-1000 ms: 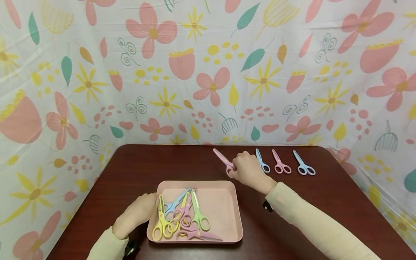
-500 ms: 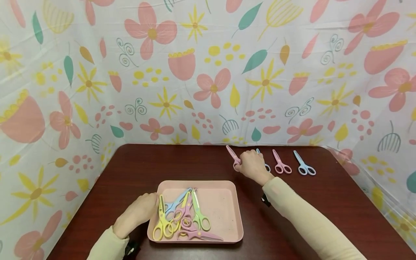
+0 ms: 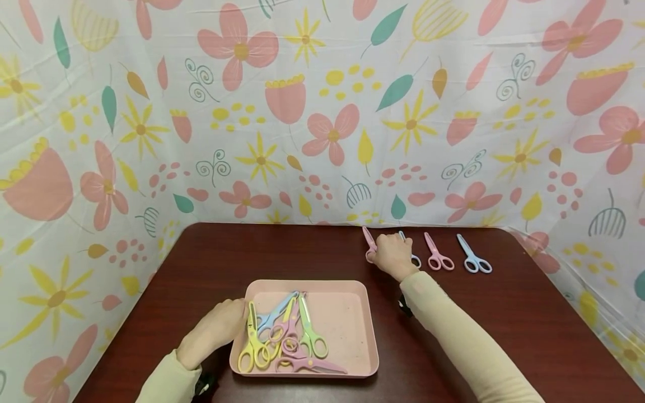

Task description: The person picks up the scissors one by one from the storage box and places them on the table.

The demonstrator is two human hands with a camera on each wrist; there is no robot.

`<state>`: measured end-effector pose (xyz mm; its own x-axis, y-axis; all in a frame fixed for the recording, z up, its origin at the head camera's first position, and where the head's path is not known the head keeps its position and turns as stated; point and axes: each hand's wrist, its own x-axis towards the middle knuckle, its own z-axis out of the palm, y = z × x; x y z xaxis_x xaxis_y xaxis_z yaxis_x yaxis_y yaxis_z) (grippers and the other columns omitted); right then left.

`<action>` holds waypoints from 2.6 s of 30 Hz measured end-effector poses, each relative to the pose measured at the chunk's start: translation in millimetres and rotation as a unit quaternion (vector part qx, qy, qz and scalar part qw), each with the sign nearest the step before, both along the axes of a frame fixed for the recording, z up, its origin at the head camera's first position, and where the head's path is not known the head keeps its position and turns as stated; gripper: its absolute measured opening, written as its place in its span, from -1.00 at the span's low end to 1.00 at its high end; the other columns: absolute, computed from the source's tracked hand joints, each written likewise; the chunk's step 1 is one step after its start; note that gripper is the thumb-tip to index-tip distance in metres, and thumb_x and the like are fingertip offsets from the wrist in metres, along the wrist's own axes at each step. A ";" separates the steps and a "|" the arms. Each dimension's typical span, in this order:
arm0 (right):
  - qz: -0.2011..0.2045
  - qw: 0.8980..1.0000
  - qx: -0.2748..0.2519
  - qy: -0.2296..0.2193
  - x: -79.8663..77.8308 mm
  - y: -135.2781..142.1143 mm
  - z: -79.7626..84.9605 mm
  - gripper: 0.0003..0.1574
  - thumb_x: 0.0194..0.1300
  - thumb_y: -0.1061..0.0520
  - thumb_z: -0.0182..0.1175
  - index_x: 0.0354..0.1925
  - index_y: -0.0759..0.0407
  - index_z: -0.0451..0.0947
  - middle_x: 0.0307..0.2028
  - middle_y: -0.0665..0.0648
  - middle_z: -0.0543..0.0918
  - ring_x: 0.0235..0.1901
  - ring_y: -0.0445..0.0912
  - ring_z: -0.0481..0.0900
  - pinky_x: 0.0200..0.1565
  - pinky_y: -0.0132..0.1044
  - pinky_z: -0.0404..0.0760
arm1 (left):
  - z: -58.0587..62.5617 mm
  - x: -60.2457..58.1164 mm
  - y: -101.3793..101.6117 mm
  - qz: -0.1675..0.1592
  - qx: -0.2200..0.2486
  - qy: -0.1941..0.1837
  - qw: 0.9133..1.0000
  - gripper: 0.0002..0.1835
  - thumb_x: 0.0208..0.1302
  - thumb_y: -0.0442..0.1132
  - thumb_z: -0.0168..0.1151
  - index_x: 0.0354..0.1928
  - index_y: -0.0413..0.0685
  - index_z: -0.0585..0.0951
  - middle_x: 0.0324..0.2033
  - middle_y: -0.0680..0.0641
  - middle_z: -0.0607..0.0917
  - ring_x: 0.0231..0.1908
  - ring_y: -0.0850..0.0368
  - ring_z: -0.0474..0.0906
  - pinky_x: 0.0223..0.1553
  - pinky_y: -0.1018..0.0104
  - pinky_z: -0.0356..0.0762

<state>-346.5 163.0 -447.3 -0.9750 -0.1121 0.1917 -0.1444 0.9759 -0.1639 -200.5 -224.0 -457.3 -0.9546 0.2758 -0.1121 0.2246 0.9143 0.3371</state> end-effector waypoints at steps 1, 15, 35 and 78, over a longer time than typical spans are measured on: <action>-0.002 1.000 0.000 -0.002 0.0 -0.1 -0.8 -0.67 -0.03 0.02 0.29 -0.69 0.10 0.38 -0.47 0.25 0.58 -0.24 0.22 0.53 -0.13 0.23 0.28 | -0.1 1.0 0.2 0.001 0.000 -0.002 1.000 -0.71 0.53 -0.27 -0.10 -0.31 -0.13 0.59 -0.55 -0.03 0.47 -0.46 0.09 0.48 -0.36 0.12 0.46; -0.030 0.999 0.031 -0.002 1.3 -1.2 -11.6 -0.68 -0.05 -0.01 0.35 -0.64 0.13 0.47 -0.42 0.32 0.63 -0.24 0.22 0.51 -0.13 0.26 0.21 | 2.5 9.2 3.3 0.003 0.001 -0.002 1.000 -0.72 0.52 -0.29 -0.09 -0.35 -0.11 0.57 -0.59 -0.01 0.42 -0.50 0.12 0.43 -0.40 0.14 0.43; -0.024 0.995 0.075 -0.056 4.8 -2.5 -11.6 -0.69 0.08 -0.04 0.28 -0.45 0.20 0.62 -0.35 0.31 0.63 -0.22 0.21 0.49 -0.09 0.28 0.20 | 1.3 8.3 3.3 0.012 -0.001 -0.005 1.000 -0.72 0.52 -0.28 -0.08 -0.30 -0.14 0.60 -0.52 -0.05 0.52 -0.41 0.08 0.52 -0.35 0.11 0.49; -0.060 0.965 -0.254 -0.020 54.3 15.8 30.9 -0.61 0.40 -0.06 0.08 -0.18 0.17 0.72 -0.36 0.15 0.68 -0.28 0.12 0.56 -0.18 0.10 0.41 | 3.3 2.7 5.4 -0.004 0.004 0.017 1.000 -0.68 0.54 -0.26 -0.12 -0.30 -0.12 0.62 -0.48 -0.07 0.57 -0.37 -0.01 0.58 -0.31 0.08 0.50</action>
<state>-292.2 178.7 -416.4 -0.9831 0.0997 0.1533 -0.0194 0.7768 -0.6295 -197.8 -218.6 -454.0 -0.9557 0.2838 -0.0784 0.2427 0.9099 0.3365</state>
